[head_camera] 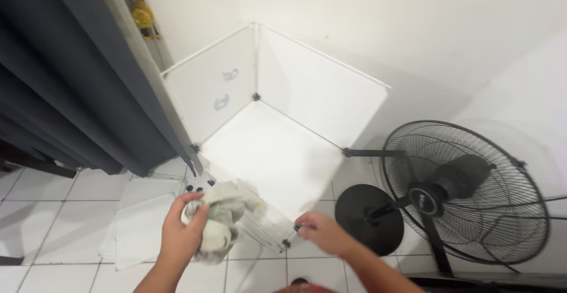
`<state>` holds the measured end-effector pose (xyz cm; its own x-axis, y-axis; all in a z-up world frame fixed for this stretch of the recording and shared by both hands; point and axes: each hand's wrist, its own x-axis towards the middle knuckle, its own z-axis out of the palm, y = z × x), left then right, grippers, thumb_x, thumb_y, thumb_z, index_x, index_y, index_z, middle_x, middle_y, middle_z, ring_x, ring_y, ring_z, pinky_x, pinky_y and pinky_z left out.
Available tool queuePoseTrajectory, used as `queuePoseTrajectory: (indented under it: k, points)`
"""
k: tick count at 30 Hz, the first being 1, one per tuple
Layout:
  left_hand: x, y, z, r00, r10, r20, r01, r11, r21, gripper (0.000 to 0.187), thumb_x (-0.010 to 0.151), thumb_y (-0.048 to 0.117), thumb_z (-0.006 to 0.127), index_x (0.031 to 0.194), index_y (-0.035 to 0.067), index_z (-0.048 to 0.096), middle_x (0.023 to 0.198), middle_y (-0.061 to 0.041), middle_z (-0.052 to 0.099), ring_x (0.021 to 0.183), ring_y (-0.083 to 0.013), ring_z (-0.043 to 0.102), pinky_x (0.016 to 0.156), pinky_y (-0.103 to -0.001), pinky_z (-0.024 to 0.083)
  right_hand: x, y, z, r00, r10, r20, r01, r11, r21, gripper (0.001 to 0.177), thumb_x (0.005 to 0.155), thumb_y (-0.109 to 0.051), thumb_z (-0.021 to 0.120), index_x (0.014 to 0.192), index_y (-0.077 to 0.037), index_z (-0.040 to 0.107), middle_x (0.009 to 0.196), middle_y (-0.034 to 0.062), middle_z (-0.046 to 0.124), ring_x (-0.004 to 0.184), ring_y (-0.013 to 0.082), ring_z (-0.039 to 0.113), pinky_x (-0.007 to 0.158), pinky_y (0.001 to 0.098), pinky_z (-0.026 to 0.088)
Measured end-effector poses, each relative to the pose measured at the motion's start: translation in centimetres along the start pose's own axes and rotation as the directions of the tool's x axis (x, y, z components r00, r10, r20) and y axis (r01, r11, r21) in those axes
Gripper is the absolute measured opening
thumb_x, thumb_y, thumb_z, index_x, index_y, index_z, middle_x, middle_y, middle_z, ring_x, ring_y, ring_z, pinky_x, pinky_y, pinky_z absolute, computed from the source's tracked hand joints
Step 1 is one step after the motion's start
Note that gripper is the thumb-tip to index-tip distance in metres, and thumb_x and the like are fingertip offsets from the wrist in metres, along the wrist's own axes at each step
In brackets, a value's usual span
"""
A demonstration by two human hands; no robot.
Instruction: The person assembles a white modular storage unit by inserting plastic connectors into the corners of white panels and securing them together. They repeatedly wipe the panels with a cloth during assembly. The unit is gradually built into a multi-tiered structure.
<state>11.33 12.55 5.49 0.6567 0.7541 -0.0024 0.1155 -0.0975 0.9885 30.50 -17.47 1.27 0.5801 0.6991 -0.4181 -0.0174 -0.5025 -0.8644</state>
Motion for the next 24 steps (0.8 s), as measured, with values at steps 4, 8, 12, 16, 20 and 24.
queuePoseTrajectory:
  k: [4, 8, 12, 16, 20, 24]
  points:
    - [-0.8, 5.1, 4.9, 0.998, -0.065, 0.013, 0.066, 0.997, -0.050, 0.028, 0.087, 0.016, 0.071, 0.114, 0.009, 0.069, 0.105, -0.007, 0.071, 0.093, -0.0144, 0.064, 0.080, -0.031, 0.053, -3.1, 0.7, -8.5, 0.996, 0.018, -0.084, -0.016, 1.000, 0.020, 0.032, 0.089, -0.014, 0.066, 0.118, -0.001, 0.068, 0.093, 0.0075, 0.075, 0.084, 0.0130, 0.066, 0.077, 0.0270, 0.054]
    - [-0.9, 7.5, 7.3, 0.991, -0.129, 0.018, 0.130, 0.988, -0.079, 0.027, 0.088, 0.016, 0.070, 0.114, 0.010, 0.067, 0.099, -0.008, 0.070, 0.084, -0.0142, 0.065, 0.071, -0.030, 0.054, -5.7, 1.0, -13.6, 0.981, 0.087, -0.175, -0.079, 0.995, 0.055, 0.036, 0.090, -0.017, 0.064, 0.121, -0.001, 0.067, 0.095, 0.0087, 0.076, 0.086, 0.0141, 0.066, 0.079, 0.0285, 0.054]
    - [-0.1, 8.0, 8.2, 1.000, 0.004, 0.024, -0.004, 0.999, -0.033, 0.023, 0.089, 0.017, 0.071, 0.110, 0.007, 0.068, 0.094, -0.009, 0.072, 0.084, -0.0127, 0.065, 0.072, -0.028, 0.054, -7.4, 0.7, -15.6, 0.962, 0.158, -0.224, -0.128, 0.982, 0.142, 0.036, 0.090, -0.017, 0.062, 0.123, -0.002, 0.067, 0.098, 0.0089, 0.077, 0.088, 0.0145, 0.069, 0.081, 0.0309, 0.056]
    - [1.7, 7.3, 8.0, 0.998, -0.054, -0.042, 0.050, 0.996, -0.075, 0.026, 0.089, 0.019, 0.072, 0.113, 0.009, 0.068, 0.093, -0.010, 0.070, 0.081, -0.0143, 0.063, 0.069, -0.030, 0.053, -7.0, 0.5, -15.7, 0.953, 0.208, -0.221, -0.184, 0.975, 0.123, 0.036, 0.091, -0.018, 0.063, 0.124, -0.005, 0.066, 0.099, 0.0079, 0.075, 0.090, 0.0143, 0.068, 0.083, 0.0316, 0.056]
    - [6.2, 6.9, 5.5, 0.990, 0.032, -0.137, -0.025, 0.998, 0.050, 0.032, 0.087, 0.018, 0.074, 0.116, 0.010, 0.066, 0.096, -0.006, 0.069, 0.082, -0.0129, 0.064, 0.071, -0.030, 0.054, -4.7, -0.6, -15.0, 0.957, 0.133, -0.258, -0.129, 0.991, 0.032, 0.036, 0.091, -0.019, 0.067, 0.123, -0.004, 0.070, 0.099, 0.0100, 0.073, 0.088, 0.0177, 0.064, 0.080, 0.0332, 0.054]
    - [11.7, 7.5, 1.5, 0.986, -0.055, -0.158, 0.068, 0.994, 0.084, 0.031, 0.087, 0.019, 0.075, 0.116, 0.011, 0.068, 0.093, -0.007, 0.069, 0.079, -0.0149, 0.063, 0.069, -0.032, 0.052, -1.2, -5.4, -16.6, 0.878, -0.203, -0.433, 0.094, 0.961, -0.259, 0.036, 0.089, -0.020, 0.069, 0.122, -0.006, 0.069, 0.113, 0.0077, 0.077, 0.104, 0.0173, 0.072, 0.091, 0.0317, 0.055]
